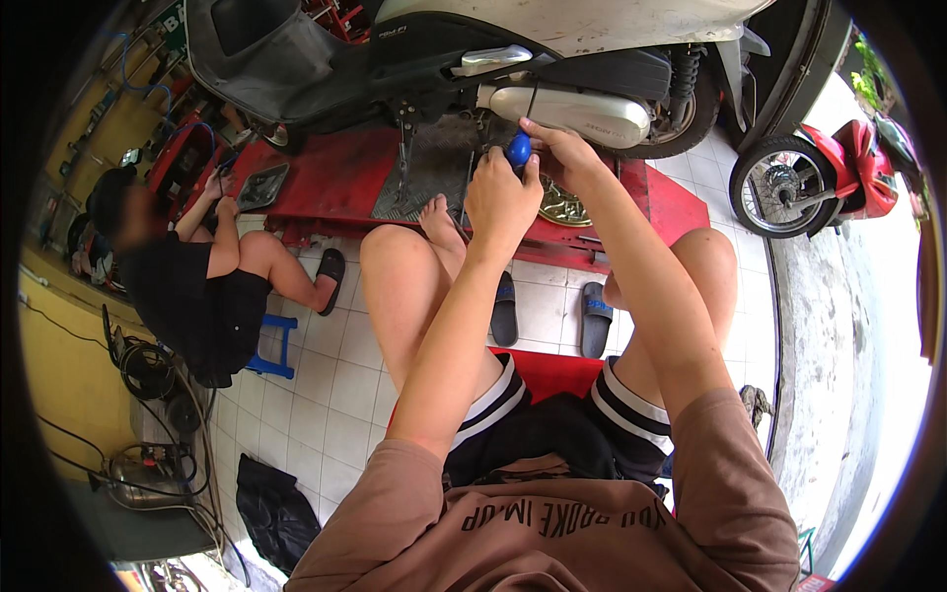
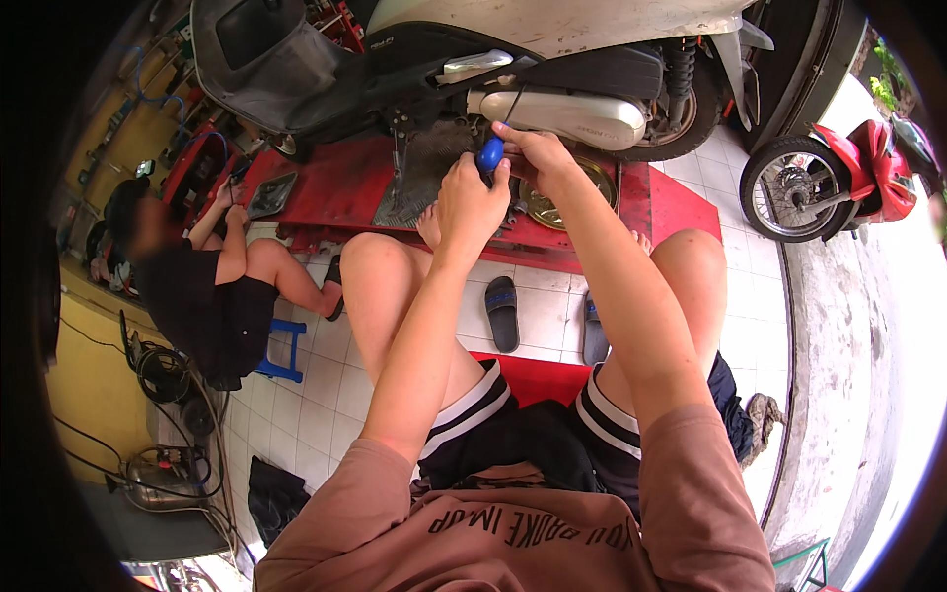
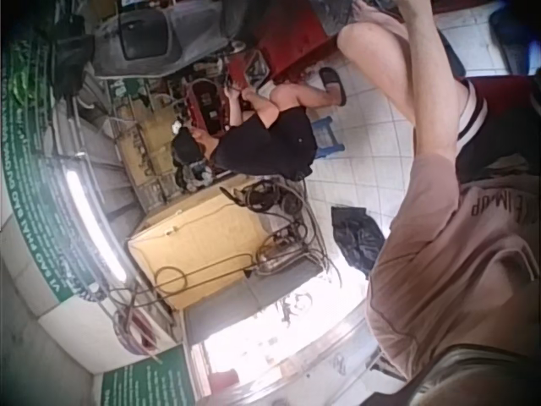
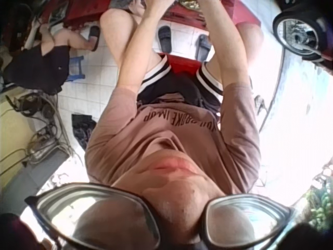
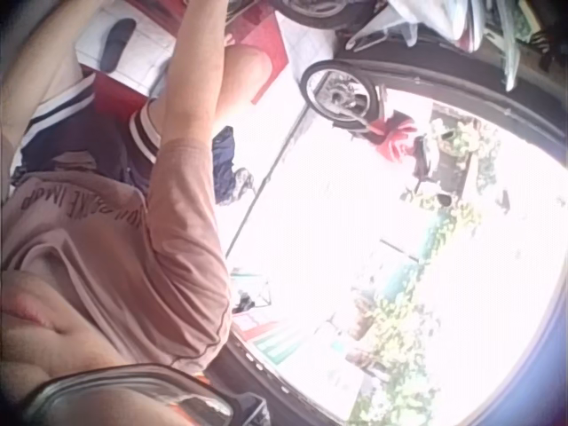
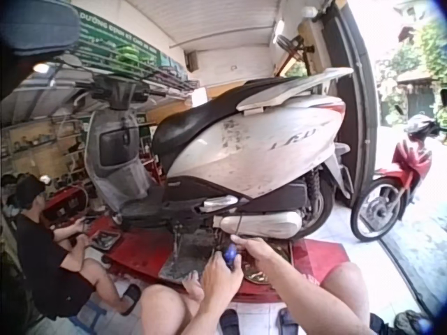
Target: The person uses a blue screwdriver to tighten or loosen screws on the side panel of a white motorcycle. The person is seated on a red stool in a workshop, manipulating the tool with both hands while a second person sits nearby.
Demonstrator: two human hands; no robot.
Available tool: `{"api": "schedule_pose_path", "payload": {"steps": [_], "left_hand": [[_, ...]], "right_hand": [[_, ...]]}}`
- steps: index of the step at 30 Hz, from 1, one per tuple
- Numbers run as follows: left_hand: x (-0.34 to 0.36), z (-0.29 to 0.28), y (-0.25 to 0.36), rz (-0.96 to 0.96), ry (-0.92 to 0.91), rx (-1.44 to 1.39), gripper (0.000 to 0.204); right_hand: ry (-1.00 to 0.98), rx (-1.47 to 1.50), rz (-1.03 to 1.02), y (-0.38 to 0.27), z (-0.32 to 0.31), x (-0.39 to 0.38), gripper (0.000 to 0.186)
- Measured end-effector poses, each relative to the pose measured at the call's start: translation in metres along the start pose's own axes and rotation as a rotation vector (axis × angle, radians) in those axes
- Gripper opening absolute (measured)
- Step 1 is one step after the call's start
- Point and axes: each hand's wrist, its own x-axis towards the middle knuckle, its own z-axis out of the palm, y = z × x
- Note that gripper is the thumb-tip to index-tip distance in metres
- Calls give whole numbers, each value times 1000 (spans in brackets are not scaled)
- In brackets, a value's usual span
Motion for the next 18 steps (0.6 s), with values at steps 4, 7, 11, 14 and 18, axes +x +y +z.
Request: {"api": "schedule_pose_path", "payload": {"steps": [4,7,11,14,18], "left_hand": [[12,1,-2,-241,-168,-155,48],[10,-4,3,-242,-191,-55,50],[2,-10,8,-28,1,56,56],[12,-7,0,-66,-88,34,51],[6,-8,7,-88,-44,-36,50]], "right_hand": [[-131,220,38,-4,11,-11,19],[-104,163,31,-2,17,-11,18],[1,-83,7,-2,5,-1,20],[-132,150,28,0,6,1,22],[-77,88,11,2,7,2,18]]}}
